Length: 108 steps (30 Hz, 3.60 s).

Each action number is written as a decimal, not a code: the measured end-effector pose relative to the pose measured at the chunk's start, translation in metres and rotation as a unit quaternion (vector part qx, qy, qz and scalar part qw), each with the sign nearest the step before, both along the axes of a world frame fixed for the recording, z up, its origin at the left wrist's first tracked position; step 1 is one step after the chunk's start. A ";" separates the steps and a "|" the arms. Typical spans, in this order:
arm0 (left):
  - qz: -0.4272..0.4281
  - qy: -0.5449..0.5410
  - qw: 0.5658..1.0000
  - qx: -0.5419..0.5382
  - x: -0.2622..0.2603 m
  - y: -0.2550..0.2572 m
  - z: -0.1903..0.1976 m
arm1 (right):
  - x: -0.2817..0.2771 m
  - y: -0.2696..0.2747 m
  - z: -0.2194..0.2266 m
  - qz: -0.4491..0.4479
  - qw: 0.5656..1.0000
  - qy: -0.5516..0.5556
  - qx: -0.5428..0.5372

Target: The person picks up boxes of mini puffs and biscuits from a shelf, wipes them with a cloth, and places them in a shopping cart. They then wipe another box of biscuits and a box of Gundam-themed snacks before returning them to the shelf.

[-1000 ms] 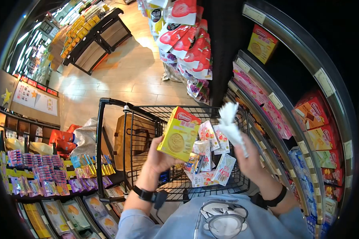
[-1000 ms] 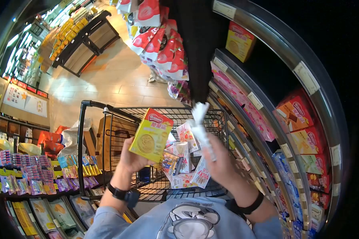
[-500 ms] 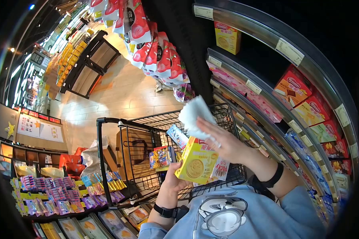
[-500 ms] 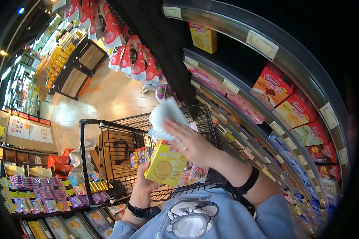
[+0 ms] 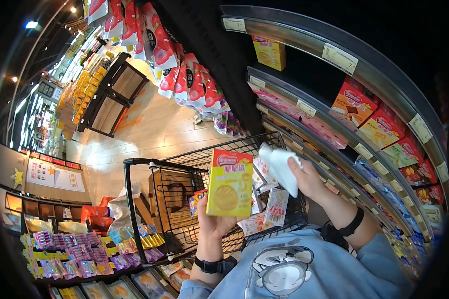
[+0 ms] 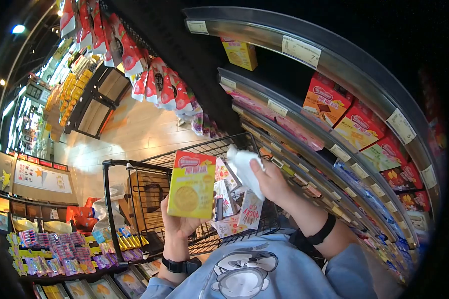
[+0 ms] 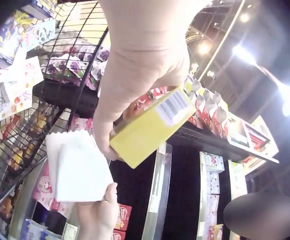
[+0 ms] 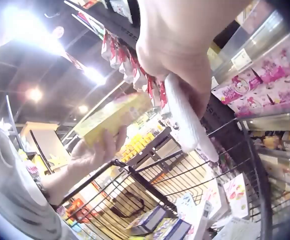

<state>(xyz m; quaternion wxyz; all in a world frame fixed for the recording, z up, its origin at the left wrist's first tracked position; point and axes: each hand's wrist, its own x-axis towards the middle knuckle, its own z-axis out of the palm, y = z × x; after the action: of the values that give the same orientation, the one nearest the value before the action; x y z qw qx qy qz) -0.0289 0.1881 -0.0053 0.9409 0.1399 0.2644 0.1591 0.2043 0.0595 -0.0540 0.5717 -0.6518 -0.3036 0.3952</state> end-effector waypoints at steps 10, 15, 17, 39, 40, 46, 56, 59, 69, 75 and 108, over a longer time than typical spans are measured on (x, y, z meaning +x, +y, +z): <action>-0.069 0.134 0.957 0.249 0.014 -0.019 -0.010 | -0.040 0.023 0.061 0.178 0.846 -0.495 0.086; 0.010 0.099 0.990 0.103 0.010 -0.014 -0.010 | -0.060 0.014 0.056 0.254 0.880 -0.366 0.162; 0.029 0.070 0.994 0.074 0.011 -0.013 -0.012 | -0.064 0.012 0.059 0.273 0.874 -0.357 0.184; 0.089 -0.060 0.993 -0.046 0.006 0.012 -0.005 | -0.043 -0.018 0.035 0.325 0.765 -0.514 0.210; 0.114 -0.064 0.991 -0.041 0.005 0.014 -0.002 | -0.040 -0.020 0.022 0.242 0.841 -0.455 0.162; 0.065 -0.077 0.992 0.075 -0.002 0.008 -0.012 | -0.014 -0.007 -0.004 -0.024 0.969 0.243 -0.032; 0.049 0.052 0.975 0.210 0.011 -0.004 -0.019 | -0.039 0.013 0.023 0.066 0.856 0.512 0.030; 0.068 0.057 0.979 0.185 0.007 0.006 -0.022 | -0.038 0.006 0.014 0.143 0.912 0.378 -0.064; 0.068 -0.022 0.993 0.095 -0.001 0.011 -0.023 | -0.034 -0.004 -0.017 0.269 0.950 -0.082 -0.134; 0.030 -0.055 0.996 0.067 0.002 0.003 -0.020 | -0.039 0.015 0.020 0.146 0.986 0.066 0.049; -0.047 0.141 0.917 0.370 0.004 0.005 -0.032 | -0.017 0.012 0.026 0.047 0.993 0.069 0.080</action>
<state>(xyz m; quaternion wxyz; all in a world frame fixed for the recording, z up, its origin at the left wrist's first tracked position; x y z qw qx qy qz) -0.0253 0.1928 -0.0376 0.7816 0.5109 0.3094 0.1801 0.1874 0.0712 -0.0279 0.6228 -0.5600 -0.3243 0.4397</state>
